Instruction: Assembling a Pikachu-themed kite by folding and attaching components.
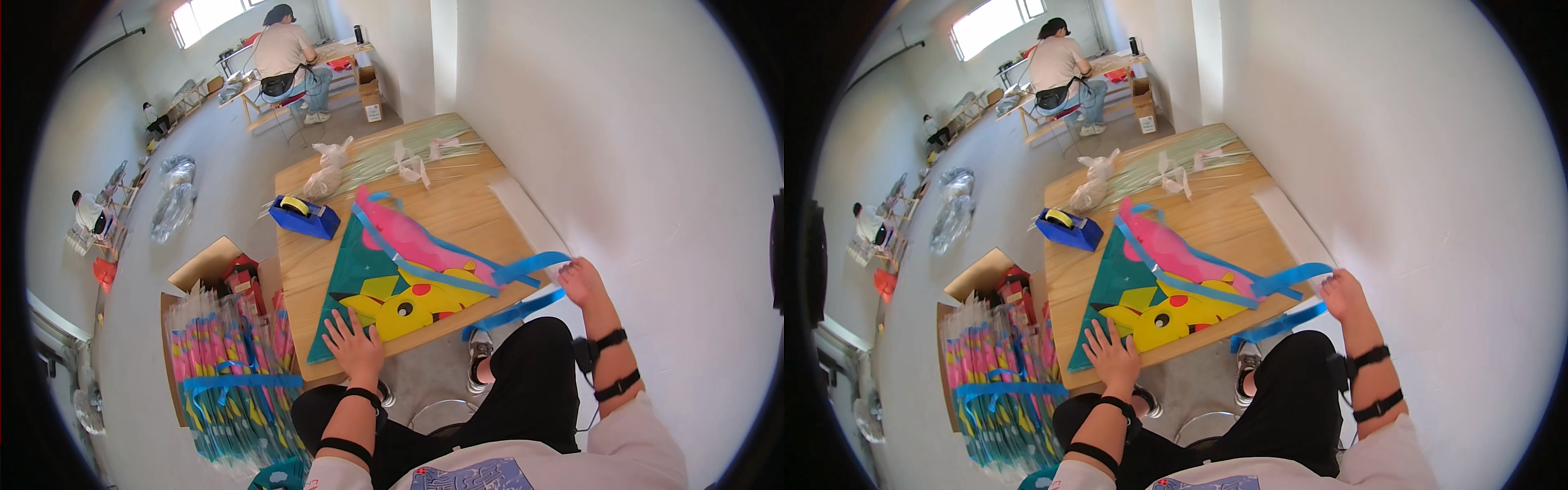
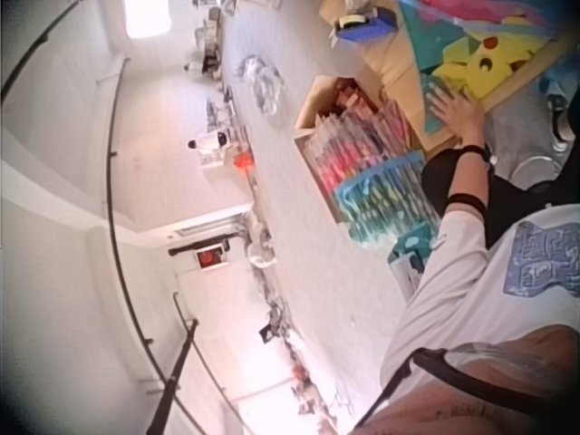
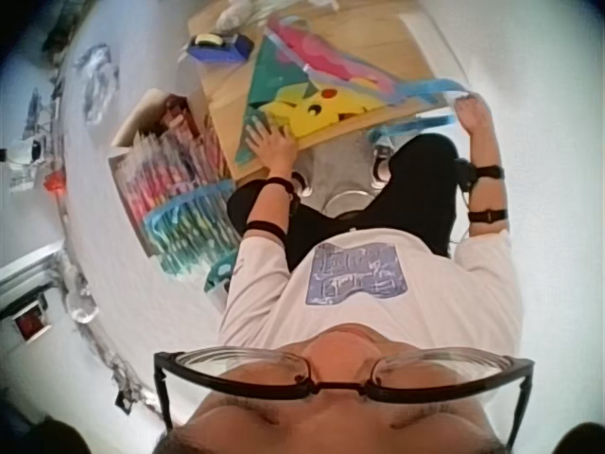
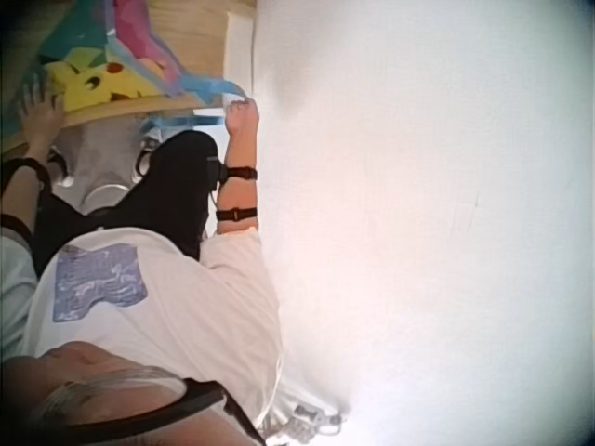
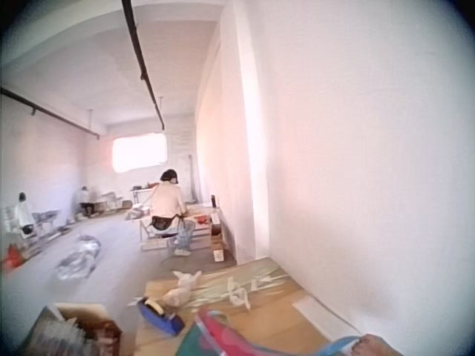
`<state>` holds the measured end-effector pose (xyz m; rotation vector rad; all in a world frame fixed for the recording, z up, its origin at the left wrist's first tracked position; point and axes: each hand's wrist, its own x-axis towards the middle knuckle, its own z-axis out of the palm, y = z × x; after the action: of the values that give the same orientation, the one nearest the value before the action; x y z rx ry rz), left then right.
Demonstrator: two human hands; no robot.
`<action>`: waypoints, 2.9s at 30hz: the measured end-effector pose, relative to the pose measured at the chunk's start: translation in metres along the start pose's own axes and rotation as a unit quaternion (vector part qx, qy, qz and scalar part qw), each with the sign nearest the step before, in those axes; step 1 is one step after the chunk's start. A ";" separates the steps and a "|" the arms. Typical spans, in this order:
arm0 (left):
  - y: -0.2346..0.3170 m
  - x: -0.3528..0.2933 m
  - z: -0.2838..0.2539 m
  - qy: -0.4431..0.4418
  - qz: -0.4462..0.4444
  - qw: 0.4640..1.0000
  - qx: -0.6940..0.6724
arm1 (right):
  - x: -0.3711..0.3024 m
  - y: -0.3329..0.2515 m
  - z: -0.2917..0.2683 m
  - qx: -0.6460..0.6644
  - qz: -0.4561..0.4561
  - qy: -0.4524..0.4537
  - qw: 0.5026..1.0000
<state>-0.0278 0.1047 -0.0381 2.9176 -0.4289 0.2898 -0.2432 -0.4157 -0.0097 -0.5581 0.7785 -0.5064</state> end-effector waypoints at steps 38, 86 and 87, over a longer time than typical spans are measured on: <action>-0.005 0.001 -0.001 0.006 -0.003 1.000 -0.013 | 0.181 0.160 0.273 -0.822 -0.179 -0.174 0.512; -0.010 -0.004 -0.002 0.008 -0.006 1.000 -0.006 | -0.024 0.181 0.204 -0.604 -0.485 -0.243 0.584; -0.007 -0.004 -0.002 0.003 -0.007 1.000 -0.008 | -0.048 0.191 0.178 -0.670 -0.446 -0.274 0.526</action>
<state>-0.0294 0.1129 -0.0383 2.9028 -0.4085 0.2909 -0.0953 -0.1949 -0.0026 -2.5511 0.0077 -0.5077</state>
